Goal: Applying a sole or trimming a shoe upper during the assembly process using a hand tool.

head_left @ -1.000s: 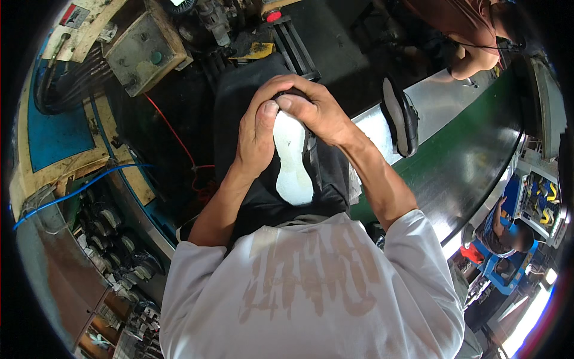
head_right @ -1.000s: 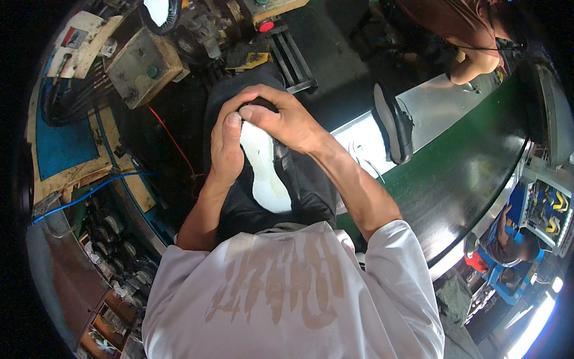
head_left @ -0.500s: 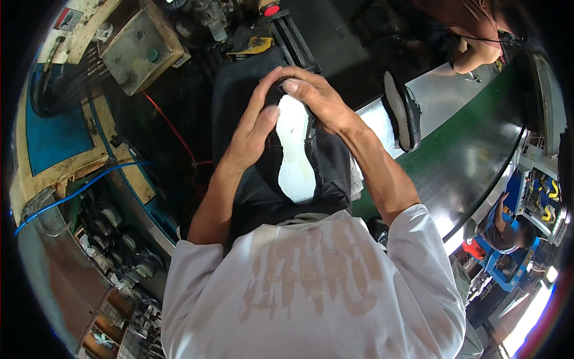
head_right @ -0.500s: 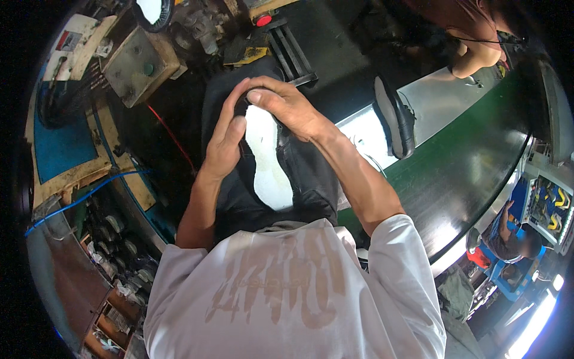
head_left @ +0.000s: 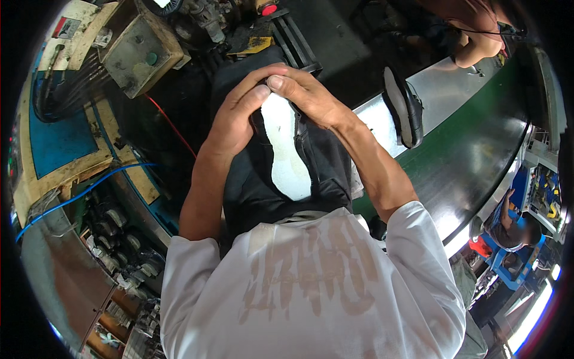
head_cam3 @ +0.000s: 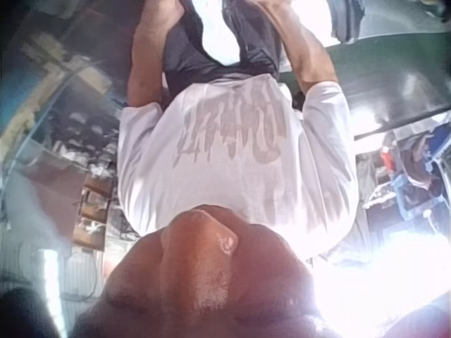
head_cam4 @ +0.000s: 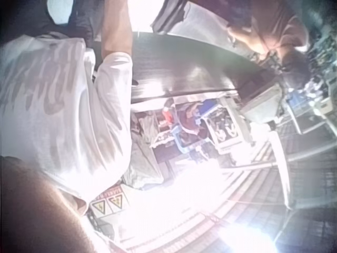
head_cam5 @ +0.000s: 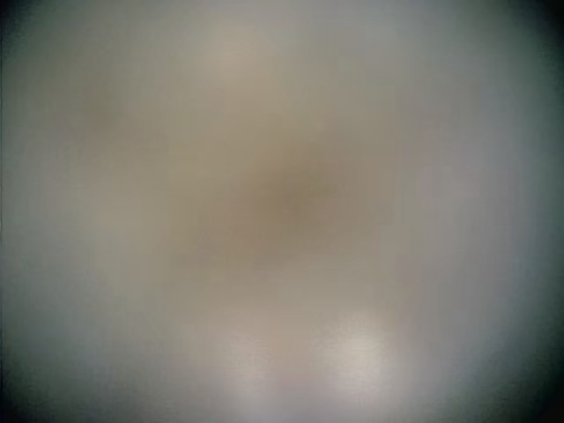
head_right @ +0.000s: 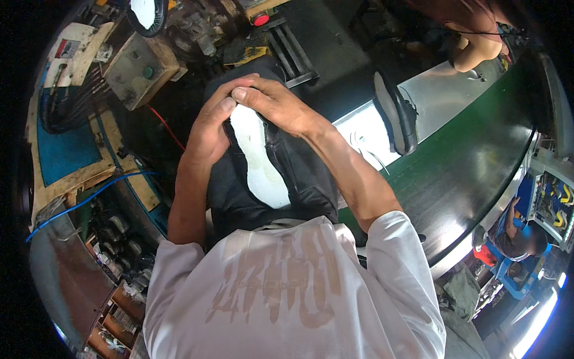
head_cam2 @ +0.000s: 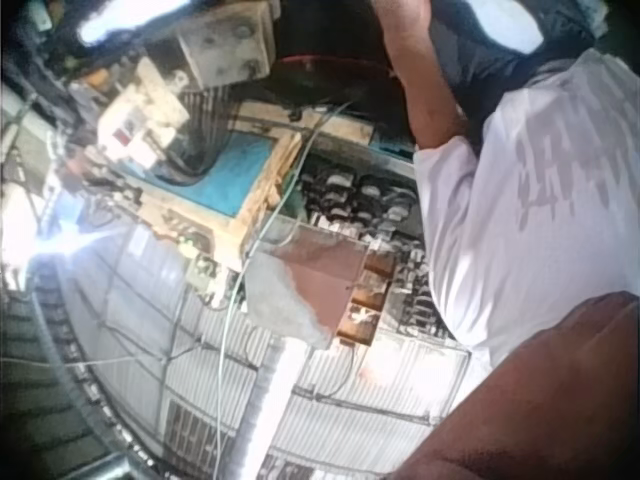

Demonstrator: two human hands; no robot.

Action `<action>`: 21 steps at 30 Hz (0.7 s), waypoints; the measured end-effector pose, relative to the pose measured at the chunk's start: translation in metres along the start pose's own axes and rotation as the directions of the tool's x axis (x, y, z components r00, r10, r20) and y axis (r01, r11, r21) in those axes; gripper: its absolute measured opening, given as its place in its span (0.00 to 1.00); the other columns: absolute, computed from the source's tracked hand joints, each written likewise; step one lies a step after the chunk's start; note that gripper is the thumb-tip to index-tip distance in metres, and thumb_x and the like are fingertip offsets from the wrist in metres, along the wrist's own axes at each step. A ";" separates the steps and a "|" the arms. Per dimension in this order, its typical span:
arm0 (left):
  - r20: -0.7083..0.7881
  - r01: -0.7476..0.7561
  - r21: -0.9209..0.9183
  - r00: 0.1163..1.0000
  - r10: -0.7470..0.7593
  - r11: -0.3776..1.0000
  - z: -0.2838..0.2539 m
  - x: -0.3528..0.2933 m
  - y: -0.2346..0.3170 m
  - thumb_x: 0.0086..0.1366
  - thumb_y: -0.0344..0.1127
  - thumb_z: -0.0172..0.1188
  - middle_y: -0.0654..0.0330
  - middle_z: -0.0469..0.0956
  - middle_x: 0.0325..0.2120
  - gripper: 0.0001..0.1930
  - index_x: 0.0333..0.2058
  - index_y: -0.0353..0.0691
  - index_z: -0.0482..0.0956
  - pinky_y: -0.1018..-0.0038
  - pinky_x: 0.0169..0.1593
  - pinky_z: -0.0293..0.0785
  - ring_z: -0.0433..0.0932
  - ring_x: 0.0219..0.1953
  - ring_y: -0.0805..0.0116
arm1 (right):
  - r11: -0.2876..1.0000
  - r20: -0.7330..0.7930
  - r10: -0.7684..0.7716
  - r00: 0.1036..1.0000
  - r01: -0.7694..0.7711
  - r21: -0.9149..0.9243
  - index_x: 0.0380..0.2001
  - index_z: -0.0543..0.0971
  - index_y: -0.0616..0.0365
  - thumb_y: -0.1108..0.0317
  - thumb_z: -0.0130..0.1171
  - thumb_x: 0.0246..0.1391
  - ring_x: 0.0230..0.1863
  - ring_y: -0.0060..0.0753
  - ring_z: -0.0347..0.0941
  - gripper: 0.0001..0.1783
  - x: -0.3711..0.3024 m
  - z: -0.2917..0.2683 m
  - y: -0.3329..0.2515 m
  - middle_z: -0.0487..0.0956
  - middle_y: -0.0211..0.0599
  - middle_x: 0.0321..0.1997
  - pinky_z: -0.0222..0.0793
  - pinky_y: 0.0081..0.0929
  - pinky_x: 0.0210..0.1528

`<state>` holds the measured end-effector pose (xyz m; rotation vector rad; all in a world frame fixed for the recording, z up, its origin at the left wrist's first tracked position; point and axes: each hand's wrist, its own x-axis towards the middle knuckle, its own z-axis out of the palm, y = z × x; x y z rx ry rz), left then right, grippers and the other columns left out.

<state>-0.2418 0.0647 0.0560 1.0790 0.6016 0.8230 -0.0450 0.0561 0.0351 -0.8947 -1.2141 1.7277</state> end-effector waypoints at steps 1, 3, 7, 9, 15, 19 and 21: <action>0.002 0.002 0.004 1.000 -0.002 1.000 0.002 -0.001 0.000 0.78 0.36 0.51 0.54 0.74 0.66 0.25 0.70 0.38 0.71 0.68 0.72 0.63 0.72 0.67 0.63 | 0.999 0.001 -0.035 0.999 0.035 -0.025 0.60 0.79 0.64 0.47 0.57 0.74 0.58 0.33 0.74 0.30 0.000 -0.002 0.001 0.80 0.42 0.54 0.69 0.32 0.63; -0.037 -0.097 0.385 0.992 0.120 0.918 0.012 -0.005 0.000 0.78 0.36 0.50 0.55 0.77 0.63 0.22 0.67 0.37 0.74 0.68 0.72 0.64 0.74 0.66 0.63 | 0.999 -0.019 -0.051 0.999 0.050 -0.014 0.60 0.79 0.65 0.47 0.57 0.74 0.58 0.33 0.74 0.29 -0.003 0.001 0.004 0.80 0.42 0.54 0.69 0.32 0.63; -0.065 -0.048 0.346 0.995 0.075 0.937 0.013 -0.005 0.000 0.77 0.36 0.52 0.56 0.77 0.63 0.22 0.66 0.36 0.74 0.69 0.71 0.63 0.74 0.65 0.64 | 0.999 -0.068 -0.030 0.997 0.029 -0.017 0.59 0.79 0.65 0.47 0.57 0.75 0.58 0.33 0.74 0.29 -0.007 0.007 0.000 0.81 0.41 0.55 0.69 0.32 0.64; -0.031 -0.018 0.148 0.999 0.023 0.989 0.008 0.003 0.008 0.77 0.36 0.53 0.56 0.77 0.63 0.23 0.66 0.35 0.74 0.69 0.72 0.63 0.74 0.66 0.64 | 0.992 -0.080 -0.005 0.997 -0.006 -0.127 0.59 0.79 0.66 0.46 0.57 0.75 0.59 0.32 0.75 0.30 -0.008 0.011 -0.017 0.80 0.40 0.56 0.68 0.32 0.64; 0.049 -0.074 0.156 0.997 0.067 0.985 0.005 0.007 0.003 0.77 0.36 0.55 0.56 0.77 0.63 0.23 0.66 0.36 0.75 0.68 0.71 0.64 0.74 0.66 0.64 | 0.805 0.116 0.115 0.987 -0.161 0.571 0.66 0.75 0.64 0.49 0.56 0.76 0.64 0.31 0.73 0.30 -0.022 -0.006 -0.015 0.79 0.40 0.62 0.66 0.31 0.69; 0.059 -0.173 0.413 0.985 0.164 0.894 0.016 0.008 0.004 0.78 0.37 0.55 0.54 0.76 0.63 0.23 0.67 0.37 0.74 0.68 0.71 0.65 0.74 0.65 0.63 | 0.988 0.007 -0.126 0.992 0.125 0.094 0.68 0.73 0.64 0.56 0.56 0.76 0.67 0.36 0.73 0.28 -0.026 -0.004 -0.002 0.78 0.42 0.64 0.64 0.34 0.72; -0.047 -0.182 0.485 0.971 0.233 0.856 0.019 0.004 -0.002 0.79 0.41 0.55 0.54 0.75 0.65 0.24 0.68 0.38 0.73 0.67 0.71 0.65 0.74 0.66 0.62 | 0.944 -0.109 -0.277 0.955 0.250 -0.213 0.68 0.73 0.65 0.55 0.56 0.76 0.68 0.38 0.72 0.28 -0.026 0.009 0.001 0.77 0.43 0.65 0.64 0.34 0.72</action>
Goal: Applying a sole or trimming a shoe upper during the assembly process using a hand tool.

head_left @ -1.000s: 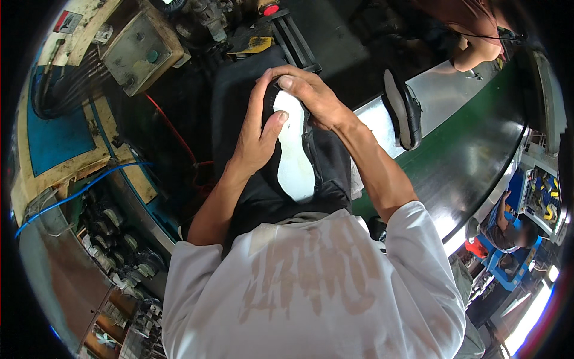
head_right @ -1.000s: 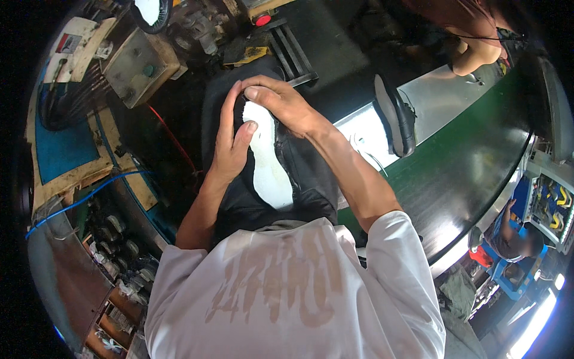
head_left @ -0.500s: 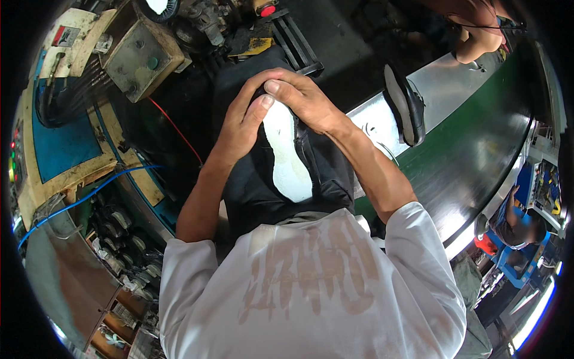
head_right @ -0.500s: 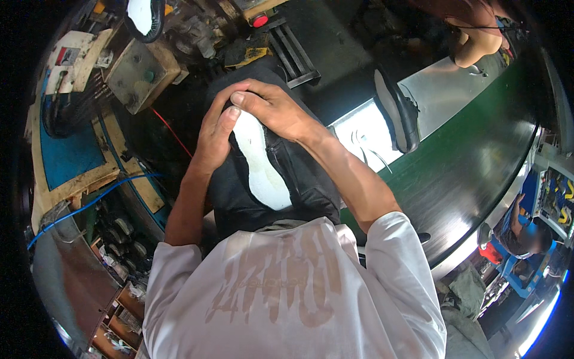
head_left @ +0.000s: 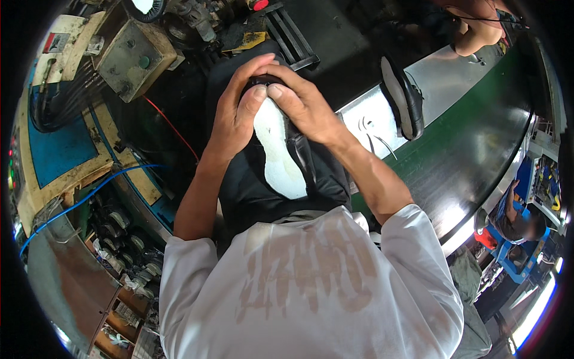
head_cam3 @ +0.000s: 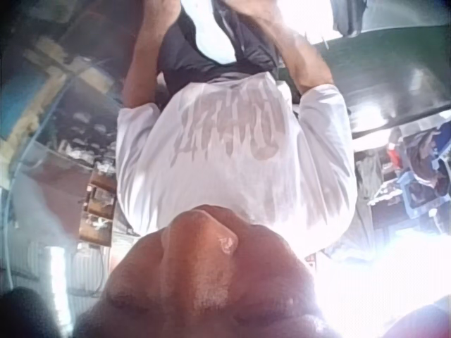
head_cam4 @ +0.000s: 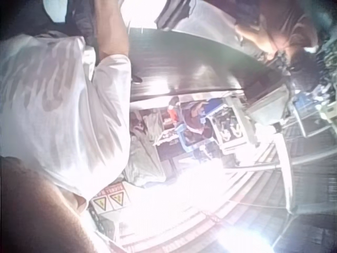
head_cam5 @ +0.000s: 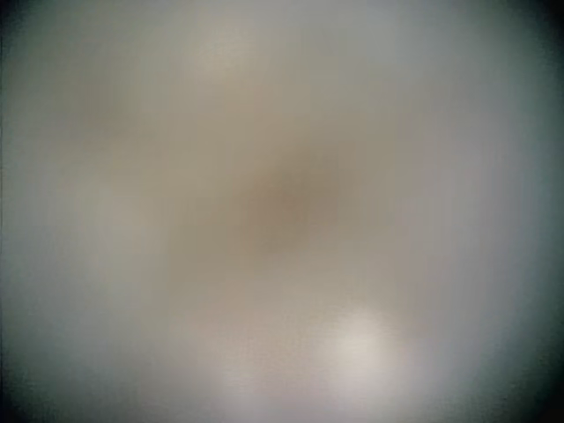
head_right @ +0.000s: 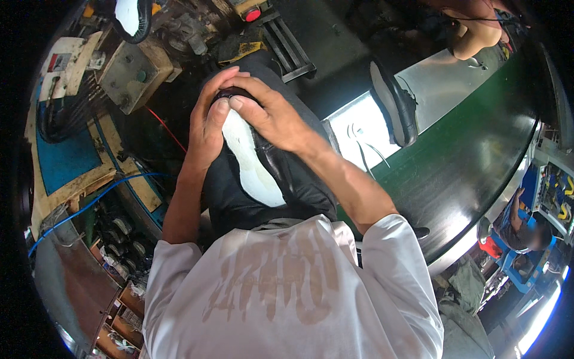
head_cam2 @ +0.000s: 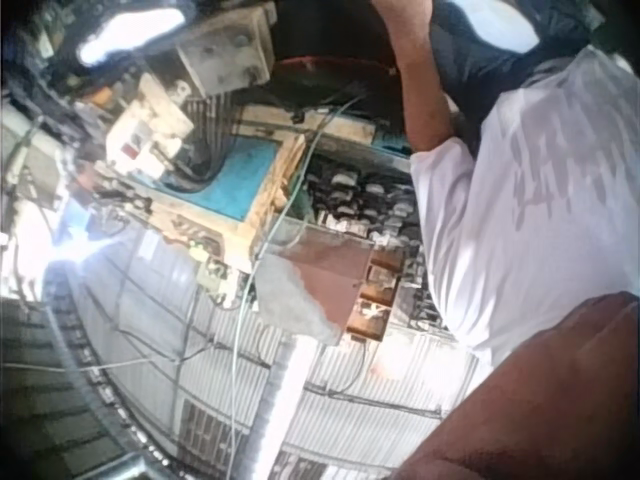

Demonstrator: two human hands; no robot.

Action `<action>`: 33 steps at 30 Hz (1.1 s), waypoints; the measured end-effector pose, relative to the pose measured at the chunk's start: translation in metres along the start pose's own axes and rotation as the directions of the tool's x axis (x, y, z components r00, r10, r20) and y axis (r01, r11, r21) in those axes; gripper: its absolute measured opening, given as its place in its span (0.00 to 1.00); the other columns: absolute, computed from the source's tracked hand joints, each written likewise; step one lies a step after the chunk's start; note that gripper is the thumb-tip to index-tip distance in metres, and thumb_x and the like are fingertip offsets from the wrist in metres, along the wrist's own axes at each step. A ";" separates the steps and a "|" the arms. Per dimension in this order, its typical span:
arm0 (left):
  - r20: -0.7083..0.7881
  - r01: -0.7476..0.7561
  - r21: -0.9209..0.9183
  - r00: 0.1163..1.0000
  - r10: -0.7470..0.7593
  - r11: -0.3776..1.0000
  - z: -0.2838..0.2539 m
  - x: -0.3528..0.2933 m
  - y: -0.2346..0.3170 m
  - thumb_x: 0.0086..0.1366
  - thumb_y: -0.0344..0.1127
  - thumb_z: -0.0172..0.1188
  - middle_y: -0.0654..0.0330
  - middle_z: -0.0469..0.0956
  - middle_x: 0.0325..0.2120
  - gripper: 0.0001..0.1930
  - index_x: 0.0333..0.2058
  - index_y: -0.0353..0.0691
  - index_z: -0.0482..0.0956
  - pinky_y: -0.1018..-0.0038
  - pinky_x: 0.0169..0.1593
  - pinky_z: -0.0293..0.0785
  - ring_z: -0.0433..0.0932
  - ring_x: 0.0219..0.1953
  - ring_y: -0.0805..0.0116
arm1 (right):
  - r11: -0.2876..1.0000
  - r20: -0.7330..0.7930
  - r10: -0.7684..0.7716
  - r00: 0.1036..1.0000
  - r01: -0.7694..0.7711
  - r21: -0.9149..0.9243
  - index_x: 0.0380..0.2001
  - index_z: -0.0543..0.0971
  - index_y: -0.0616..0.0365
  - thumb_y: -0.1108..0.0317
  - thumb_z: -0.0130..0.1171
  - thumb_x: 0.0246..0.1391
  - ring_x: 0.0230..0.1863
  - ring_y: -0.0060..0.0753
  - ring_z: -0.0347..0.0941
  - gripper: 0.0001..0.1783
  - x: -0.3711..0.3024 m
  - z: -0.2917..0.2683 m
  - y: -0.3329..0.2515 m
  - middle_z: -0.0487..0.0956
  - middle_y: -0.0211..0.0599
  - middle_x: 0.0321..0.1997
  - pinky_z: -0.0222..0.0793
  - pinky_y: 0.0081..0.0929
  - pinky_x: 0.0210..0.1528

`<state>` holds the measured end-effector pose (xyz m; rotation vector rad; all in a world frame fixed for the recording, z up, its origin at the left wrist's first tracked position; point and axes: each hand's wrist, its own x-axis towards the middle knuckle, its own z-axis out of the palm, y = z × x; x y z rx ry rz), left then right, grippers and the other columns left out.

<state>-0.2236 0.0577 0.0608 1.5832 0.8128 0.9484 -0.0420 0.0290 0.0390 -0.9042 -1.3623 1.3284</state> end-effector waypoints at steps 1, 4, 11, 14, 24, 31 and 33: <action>-0.002 0.001 0.000 1.000 -0.001 1.000 0.000 -0.001 -0.005 0.79 0.41 0.55 0.54 0.75 0.65 0.24 0.68 0.38 0.73 0.67 0.71 0.65 0.74 0.66 0.62 | 1.000 -0.031 0.009 0.999 -0.008 0.016 0.67 0.73 0.64 0.54 0.55 0.76 0.69 0.39 0.71 0.28 -0.002 0.005 0.001 0.76 0.45 0.66 0.63 0.35 0.73; -0.019 0.025 0.042 1.000 -0.025 0.999 -0.002 -0.002 -0.010 0.80 0.43 0.54 0.54 0.75 0.66 0.24 0.69 0.39 0.72 0.66 0.71 0.66 0.73 0.66 0.62 | 0.993 0.029 0.060 0.998 -0.063 0.096 0.68 0.73 0.62 0.53 0.54 0.77 0.71 0.38 0.69 0.28 0.001 -0.004 0.004 0.76 0.43 0.67 0.61 0.34 0.74; -0.067 0.003 0.071 0.998 0.002 0.997 0.003 -0.001 -0.018 0.81 0.44 0.52 0.55 0.75 0.65 0.24 0.69 0.40 0.72 0.66 0.71 0.65 0.73 0.66 0.63 | 0.977 0.136 0.107 0.985 -0.130 0.169 0.74 0.69 0.55 0.54 0.62 0.72 0.76 0.39 0.63 0.33 -0.004 -0.012 0.010 0.70 0.40 0.74 0.58 0.37 0.77; -0.098 0.064 0.040 0.993 -0.060 0.997 0.003 -0.003 -0.022 0.81 0.44 0.52 0.56 0.75 0.64 0.24 0.69 0.40 0.72 0.66 0.70 0.65 0.73 0.65 0.64 | 0.996 0.106 0.047 0.993 -0.054 0.066 0.75 0.68 0.53 0.53 0.64 0.70 0.78 0.39 0.60 0.36 -0.001 -0.013 0.014 0.67 0.40 0.77 0.57 0.38 0.78; -0.196 0.212 0.165 0.964 -0.178 0.963 0.014 0.006 -0.023 0.81 0.45 0.52 0.56 0.80 0.54 0.25 0.69 0.39 0.69 0.68 0.67 0.68 0.77 0.58 0.65 | 0.954 0.193 0.184 0.964 -0.222 0.199 0.79 0.61 0.49 0.61 0.69 0.65 0.79 0.40 0.58 0.44 -0.002 -0.023 0.027 0.61 0.39 0.80 0.54 0.42 0.80; -0.031 0.342 -0.395 0.923 -0.384 0.853 0.024 -0.036 -0.055 0.82 0.46 0.48 0.46 0.58 0.75 0.35 0.79 0.38 0.50 0.63 0.76 0.58 0.61 0.75 0.56 | 0.934 0.182 0.330 0.926 -0.349 0.081 0.83 0.49 0.38 0.48 0.79 0.56 0.83 0.57 0.50 0.62 -0.018 -0.034 0.036 0.55 0.52 0.82 0.52 0.50 0.82; -0.093 0.348 -0.142 0.927 -0.362 0.927 0.025 -0.033 -0.055 0.81 0.45 0.49 0.45 0.58 0.75 0.35 0.79 0.37 0.51 0.62 0.76 0.57 0.61 0.75 0.53 | 0.919 0.135 0.393 0.910 -0.395 -0.012 0.83 0.49 0.40 0.48 0.78 0.56 0.83 0.53 0.51 0.61 -0.017 -0.034 0.032 0.56 0.53 0.82 0.52 0.48 0.82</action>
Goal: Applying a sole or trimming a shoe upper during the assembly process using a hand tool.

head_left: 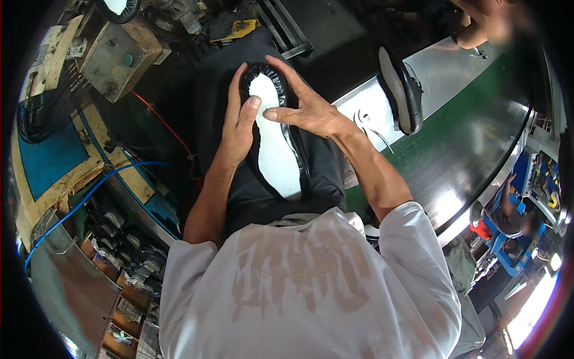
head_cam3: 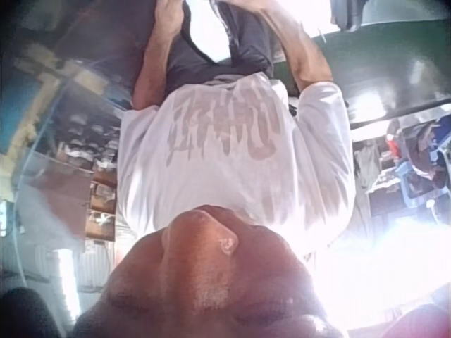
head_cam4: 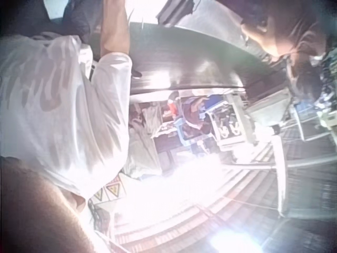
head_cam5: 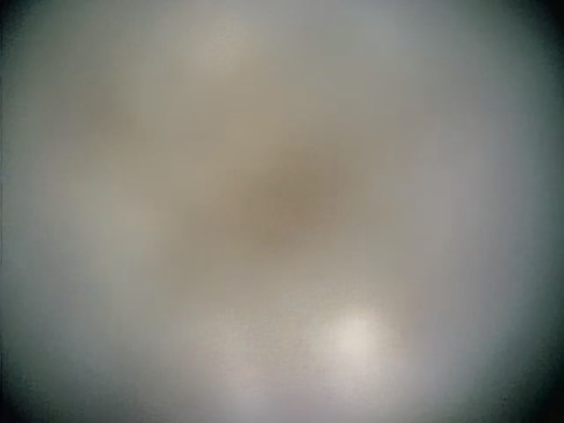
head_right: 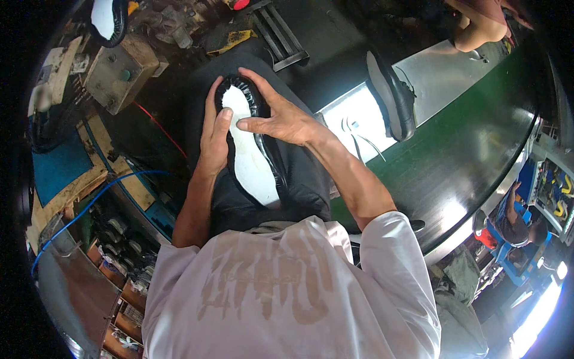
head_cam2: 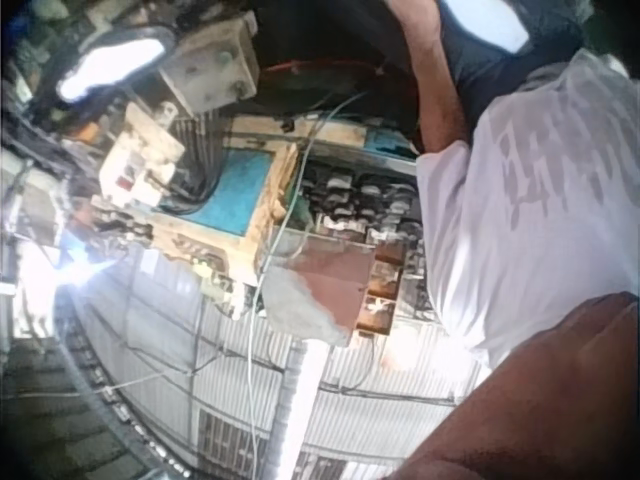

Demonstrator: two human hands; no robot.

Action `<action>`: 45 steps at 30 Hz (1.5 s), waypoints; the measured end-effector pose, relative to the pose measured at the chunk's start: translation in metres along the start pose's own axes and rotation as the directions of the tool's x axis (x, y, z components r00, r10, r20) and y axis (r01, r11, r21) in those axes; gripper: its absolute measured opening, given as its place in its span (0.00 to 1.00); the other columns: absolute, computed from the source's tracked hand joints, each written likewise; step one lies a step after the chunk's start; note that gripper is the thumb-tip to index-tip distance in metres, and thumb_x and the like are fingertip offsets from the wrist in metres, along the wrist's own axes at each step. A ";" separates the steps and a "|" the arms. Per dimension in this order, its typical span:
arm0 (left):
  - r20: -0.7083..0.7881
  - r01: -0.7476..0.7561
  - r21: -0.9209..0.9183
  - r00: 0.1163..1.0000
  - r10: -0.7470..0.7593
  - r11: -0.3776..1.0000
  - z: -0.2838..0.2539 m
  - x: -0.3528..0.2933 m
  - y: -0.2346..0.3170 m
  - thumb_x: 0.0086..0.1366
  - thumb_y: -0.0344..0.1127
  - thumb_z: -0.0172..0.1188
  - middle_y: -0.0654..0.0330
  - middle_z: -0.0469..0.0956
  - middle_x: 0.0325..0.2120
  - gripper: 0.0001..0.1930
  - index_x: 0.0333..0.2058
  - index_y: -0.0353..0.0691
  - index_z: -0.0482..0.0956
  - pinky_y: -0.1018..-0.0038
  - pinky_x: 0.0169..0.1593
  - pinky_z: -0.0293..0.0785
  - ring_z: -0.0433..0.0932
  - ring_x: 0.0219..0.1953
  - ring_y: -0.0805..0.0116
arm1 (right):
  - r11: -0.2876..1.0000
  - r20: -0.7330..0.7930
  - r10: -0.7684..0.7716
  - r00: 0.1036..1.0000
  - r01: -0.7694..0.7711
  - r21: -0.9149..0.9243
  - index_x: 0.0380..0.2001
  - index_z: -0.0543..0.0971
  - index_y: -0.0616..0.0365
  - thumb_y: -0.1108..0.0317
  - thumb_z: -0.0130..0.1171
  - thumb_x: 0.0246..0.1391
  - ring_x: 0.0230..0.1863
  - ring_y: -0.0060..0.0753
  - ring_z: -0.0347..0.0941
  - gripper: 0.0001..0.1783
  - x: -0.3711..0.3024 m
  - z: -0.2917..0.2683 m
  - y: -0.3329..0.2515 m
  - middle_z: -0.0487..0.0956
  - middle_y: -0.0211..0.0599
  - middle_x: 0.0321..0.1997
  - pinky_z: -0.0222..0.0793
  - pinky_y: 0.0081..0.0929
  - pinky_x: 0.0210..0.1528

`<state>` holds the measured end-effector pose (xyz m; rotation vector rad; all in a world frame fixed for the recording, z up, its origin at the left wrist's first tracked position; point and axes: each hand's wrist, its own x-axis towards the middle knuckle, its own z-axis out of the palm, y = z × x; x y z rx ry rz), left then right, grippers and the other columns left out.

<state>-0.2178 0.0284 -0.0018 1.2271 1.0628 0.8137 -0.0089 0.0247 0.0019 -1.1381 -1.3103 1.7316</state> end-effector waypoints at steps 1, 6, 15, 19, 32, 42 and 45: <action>0.001 -0.002 -0.003 1.000 0.002 1.000 0.002 0.001 0.004 0.81 0.45 0.49 0.45 0.58 0.75 0.35 0.79 0.37 0.51 0.62 0.76 0.57 0.61 0.75 0.53 | 1.000 -0.001 0.001 1.000 -0.001 -0.004 0.83 0.49 0.40 0.48 0.78 0.56 0.83 0.53 0.51 0.61 -0.002 -0.002 0.001 0.56 0.53 0.82 0.52 0.48 0.82; 0.079 -0.096 0.110 0.993 0.088 0.989 0.003 0.005 0.023 0.78 0.42 0.55 0.46 0.57 0.76 0.37 0.78 0.37 0.53 0.61 0.78 0.54 0.58 0.77 0.53 | 0.755 0.129 0.014 0.992 -0.095 0.649 0.81 0.56 0.51 0.43 0.68 0.65 0.78 0.45 0.60 0.51 0.005 -0.018 -0.001 0.64 0.51 0.77 0.59 0.42 0.79; 0.292 0.073 -0.465 0.953 0.075 0.882 -0.016 0.033 0.037 0.78 0.44 0.57 0.53 0.66 0.72 0.34 0.76 0.37 0.61 0.67 0.76 0.57 0.65 0.73 0.63 | 0.996 -0.059 -0.090 0.994 0.088 -0.032 0.73 0.67 0.60 0.47 0.57 0.73 0.71 0.46 0.70 0.37 0.007 0.000 -0.014 0.74 0.53 0.69 0.63 0.39 0.74; 0.358 0.208 -0.320 0.930 -0.085 0.924 -0.016 0.051 0.064 0.78 0.37 0.56 0.59 0.79 0.61 0.22 0.66 0.36 0.77 0.72 0.68 0.67 0.74 0.63 0.70 | 0.996 -0.070 -0.084 0.994 0.082 -0.037 0.75 0.64 0.62 0.49 0.62 0.72 0.65 0.35 0.71 0.39 0.003 0.001 -0.020 0.76 0.44 0.64 0.66 0.32 0.70; -0.304 0.023 -0.160 0.950 -0.072 0.987 -0.082 0.054 0.003 0.80 0.46 0.57 0.67 0.80 0.43 0.18 0.57 0.40 0.83 0.76 0.52 0.72 0.76 0.45 0.75 | 0.416 0.059 -0.206 0.977 0.142 -0.898 0.71 0.71 0.15 0.58 0.78 0.49 0.70 0.73 0.63 0.47 -0.057 0.081 -0.042 0.48 0.54 0.84 0.77 0.59 0.65; -0.472 -0.177 -0.366 0.882 -0.018 0.914 -0.223 0.171 0.119 0.72 0.63 0.63 0.54 0.72 0.66 0.46 0.77 0.42 0.58 0.61 0.72 0.59 0.73 0.63 0.62 | 0.403 -0.068 -0.425 0.903 0.121 -0.907 0.65 0.83 0.37 0.60 0.76 0.50 0.66 0.73 0.68 0.35 -0.025 0.048 -0.122 0.57 0.61 0.82 0.73 0.59 0.66; -0.264 -0.104 -0.476 0.964 -0.029 0.873 -0.250 0.238 0.166 0.72 0.56 0.67 0.52 0.70 0.69 0.45 0.77 0.41 0.58 0.57 0.69 0.69 0.73 0.65 0.58 | 0.298 -0.051 -0.484 0.873 0.110 -0.948 0.66 0.81 0.36 0.59 0.74 0.52 0.66 0.70 0.68 0.35 0.016 0.043 -0.157 0.57 0.59 0.82 0.71 0.60 0.67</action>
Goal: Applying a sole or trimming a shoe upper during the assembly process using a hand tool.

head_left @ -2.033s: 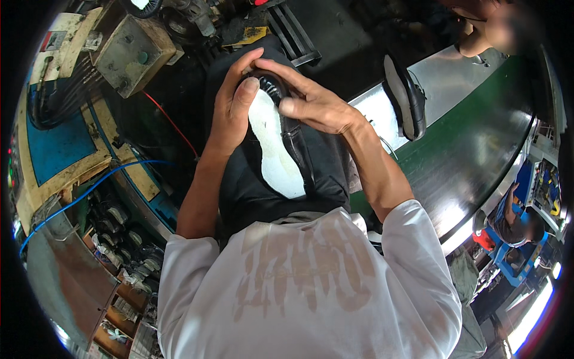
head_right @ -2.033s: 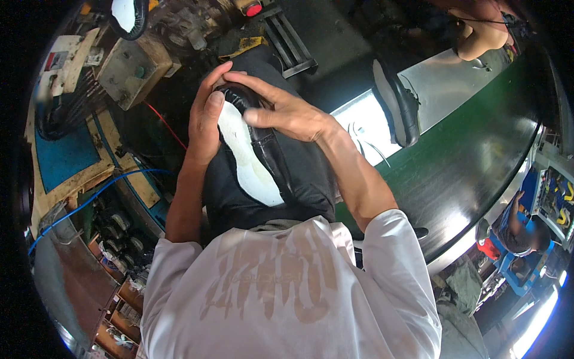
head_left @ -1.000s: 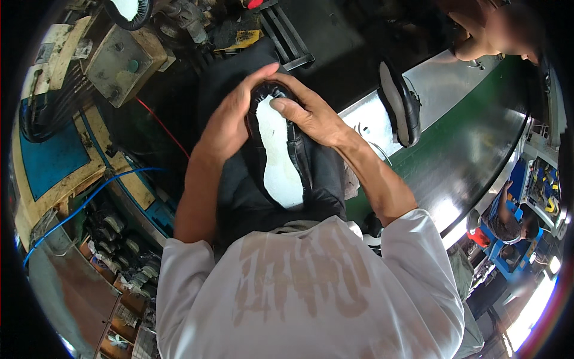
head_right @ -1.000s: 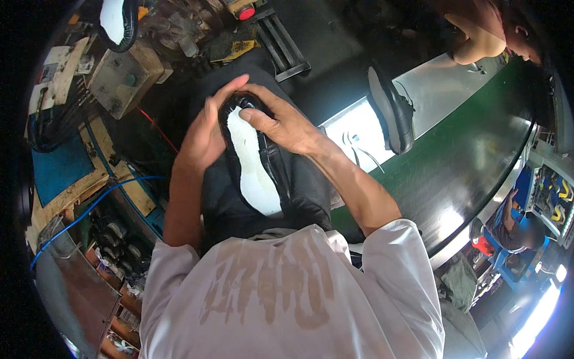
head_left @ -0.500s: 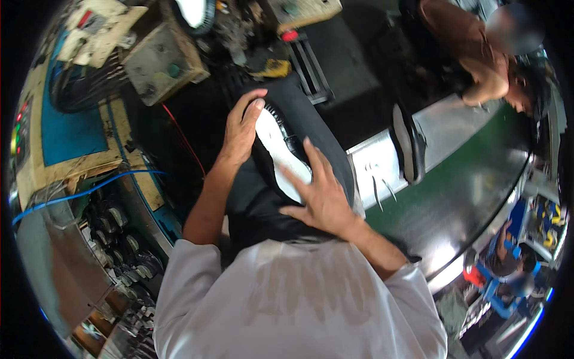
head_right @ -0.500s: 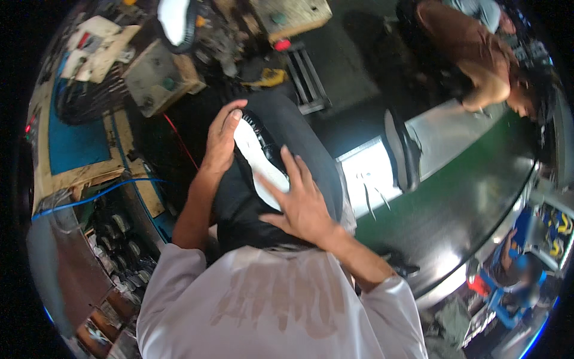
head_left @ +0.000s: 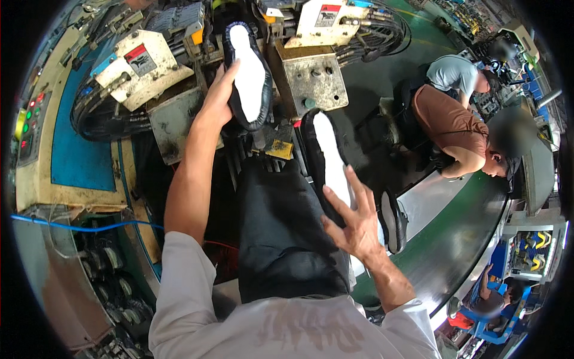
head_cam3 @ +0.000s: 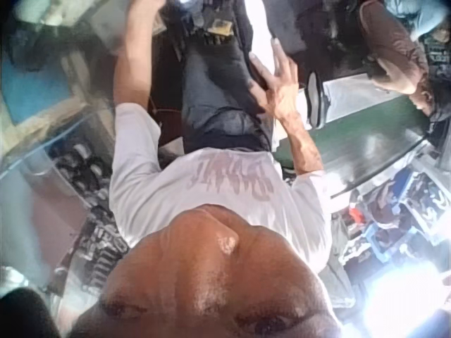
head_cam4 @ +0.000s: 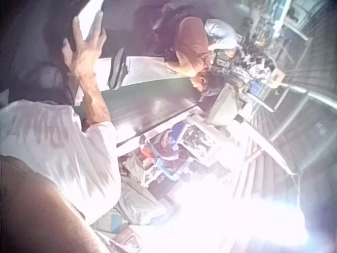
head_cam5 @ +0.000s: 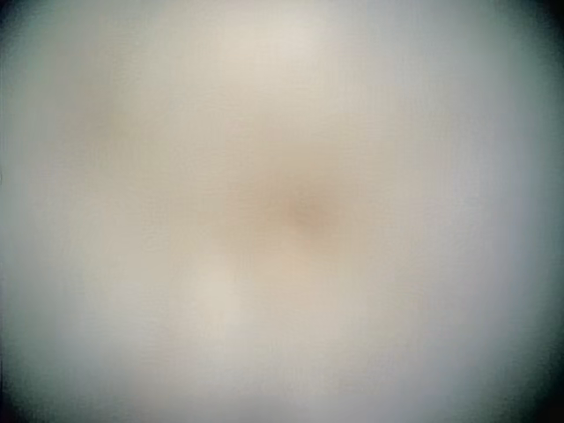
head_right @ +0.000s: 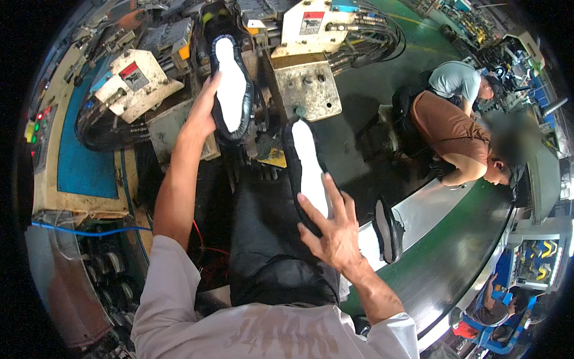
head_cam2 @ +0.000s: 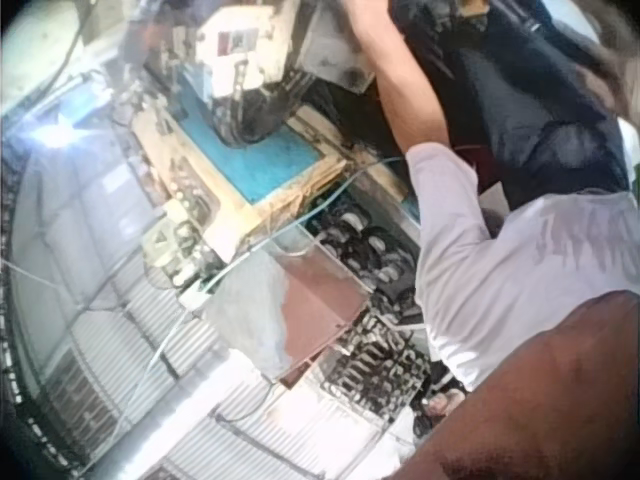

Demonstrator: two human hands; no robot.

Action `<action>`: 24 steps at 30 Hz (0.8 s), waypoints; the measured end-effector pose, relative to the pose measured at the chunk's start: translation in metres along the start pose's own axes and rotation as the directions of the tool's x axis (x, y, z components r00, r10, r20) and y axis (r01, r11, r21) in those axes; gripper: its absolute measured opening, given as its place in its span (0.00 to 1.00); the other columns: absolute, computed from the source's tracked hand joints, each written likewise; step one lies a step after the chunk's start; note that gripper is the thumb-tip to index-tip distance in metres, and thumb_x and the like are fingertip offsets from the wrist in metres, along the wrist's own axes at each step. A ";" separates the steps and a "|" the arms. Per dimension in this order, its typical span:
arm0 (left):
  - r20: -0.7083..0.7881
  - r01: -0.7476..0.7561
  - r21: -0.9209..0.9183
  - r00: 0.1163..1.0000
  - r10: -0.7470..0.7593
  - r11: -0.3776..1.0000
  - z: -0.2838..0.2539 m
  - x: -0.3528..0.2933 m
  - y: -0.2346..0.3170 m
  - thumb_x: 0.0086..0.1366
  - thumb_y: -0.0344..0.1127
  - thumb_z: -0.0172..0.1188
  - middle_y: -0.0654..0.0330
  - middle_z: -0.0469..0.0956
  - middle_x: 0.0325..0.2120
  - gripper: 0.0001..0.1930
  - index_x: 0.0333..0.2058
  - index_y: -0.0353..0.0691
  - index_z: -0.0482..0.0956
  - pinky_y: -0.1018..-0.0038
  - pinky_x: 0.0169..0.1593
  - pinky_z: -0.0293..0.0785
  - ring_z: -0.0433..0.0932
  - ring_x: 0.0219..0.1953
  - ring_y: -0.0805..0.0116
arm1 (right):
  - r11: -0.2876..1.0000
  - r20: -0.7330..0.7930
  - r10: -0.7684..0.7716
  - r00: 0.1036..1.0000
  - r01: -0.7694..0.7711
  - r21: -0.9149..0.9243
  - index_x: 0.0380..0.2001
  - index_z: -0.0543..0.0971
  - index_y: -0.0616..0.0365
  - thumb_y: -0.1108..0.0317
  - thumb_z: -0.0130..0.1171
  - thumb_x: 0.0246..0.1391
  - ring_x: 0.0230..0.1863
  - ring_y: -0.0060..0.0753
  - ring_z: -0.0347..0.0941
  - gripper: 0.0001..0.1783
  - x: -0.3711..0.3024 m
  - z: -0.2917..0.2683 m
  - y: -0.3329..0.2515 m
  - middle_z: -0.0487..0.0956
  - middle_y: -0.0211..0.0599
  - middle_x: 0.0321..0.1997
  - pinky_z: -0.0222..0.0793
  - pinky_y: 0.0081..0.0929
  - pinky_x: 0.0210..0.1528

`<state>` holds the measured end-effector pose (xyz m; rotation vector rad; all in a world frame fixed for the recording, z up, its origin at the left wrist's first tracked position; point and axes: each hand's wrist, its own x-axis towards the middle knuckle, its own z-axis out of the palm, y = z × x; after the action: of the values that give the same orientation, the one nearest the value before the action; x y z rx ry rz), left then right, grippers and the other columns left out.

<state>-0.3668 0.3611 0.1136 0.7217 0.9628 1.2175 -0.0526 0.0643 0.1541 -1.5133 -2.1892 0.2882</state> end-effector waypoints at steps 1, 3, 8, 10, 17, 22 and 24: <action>-0.006 -0.015 0.039 1.000 0.015 0.999 0.014 0.006 0.003 0.72 0.54 0.66 0.55 0.74 0.63 0.39 0.74 0.42 0.63 0.60 0.63 0.73 0.75 0.60 0.61 | 1.000 -0.025 -0.011 1.000 0.011 -0.019 0.67 0.81 0.36 0.58 0.74 0.52 0.66 0.70 0.68 0.36 0.020 -0.003 0.000 0.57 0.58 0.82 0.71 0.60 0.67; 0.024 -0.015 0.026 1.000 0.014 1.000 0.015 0.006 0.012 0.73 0.47 0.66 0.57 0.79 0.57 0.33 0.70 0.41 0.68 0.63 0.60 0.76 0.79 0.58 0.63 | 0.998 -0.068 -0.056 0.996 0.053 -0.044 0.68 0.79 0.33 0.57 0.74 0.52 0.66 0.70 0.68 0.37 0.069 -0.003 -0.003 0.58 0.56 0.82 0.72 0.59 0.67; 0.242 -0.241 -0.094 0.936 0.257 0.966 -0.041 -0.104 0.022 0.77 0.44 0.60 0.50 0.71 0.69 0.38 0.78 0.41 0.55 0.60 0.68 0.73 0.75 0.67 0.56 | 0.987 -0.111 -0.153 0.982 0.145 -0.072 0.70 0.77 0.30 0.58 0.74 0.51 0.65 0.67 0.70 0.40 0.202 0.023 -0.024 0.60 0.56 0.80 0.72 0.56 0.68; 0.348 -0.135 -0.400 0.893 0.286 0.906 -0.103 -0.145 -0.011 0.77 0.46 0.58 0.48 0.69 0.71 0.39 0.79 0.39 0.51 0.60 0.71 0.71 0.74 0.69 0.55 | 0.975 -0.149 -0.220 0.964 0.212 -0.067 0.71 0.75 0.27 0.55 0.71 0.56 0.62 0.73 0.68 0.38 0.247 0.050 -0.029 0.55 0.55 0.82 0.76 0.62 0.63; -0.345 -0.059 -0.130 0.939 0.010 0.990 -0.111 -0.300 -0.043 0.63 0.66 0.64 0.45 0.67 0.71 0.56 0.79 0.38 0.51 0.56 0.69 0.72 0.72 0.69 0.49 | 0.990 -0.222 -0.107 0.969 0.083 -0.115 0.72 0.73 0.24 0.54 0.71 0.56 0.65 0.79 0.64 0.39 0.273 0.121 -0.038 0.52 0.60 0.82 0.76 0.62 0.62; -0.457 0.033 -0.090 0.887 -0.071 0.995 -0.106 -0.331 -0.067 0.57 0.73 0.63 0.44 0.67 0.69 0.62 0.80 0.43 0.49 0.53 0.68 0.71 0.70 0.69 0.44 | 0.982 -0.260 -0.181 0.948 0.162 -0.095 0.72 0.73 0.24 0.52 0.69 0.58 0.62 0.73 0.67 0.38 0.266 0.126 -0.027 0.54 0.57 0.82 0.77 0.60 0.60; -0.436 0.028 0.009 0.900 -0.021 1.000 -0.111 -0.341 -0.086 0.59 0.72 0.63 0.45 0.67 0.69 0.60 0.80 0.44 0.50 0.53 0.68 0.71 0.69 0.69 0.44 | 0.980 -0.192 -0.170 0.967 0.147 -0.131 0.72 0.72 0.23 0.51 0.69 0.58 0.62 0.74 0.68 0.38 0.273 0.125 -0.030 0.54 0.56 0.82 0.77 0.60 0.61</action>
<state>-0.4511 0.0056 0.0634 0.4496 1.3472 1.3817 -0.2161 0.3160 0.1257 -1.3501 -2.1782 -0.0447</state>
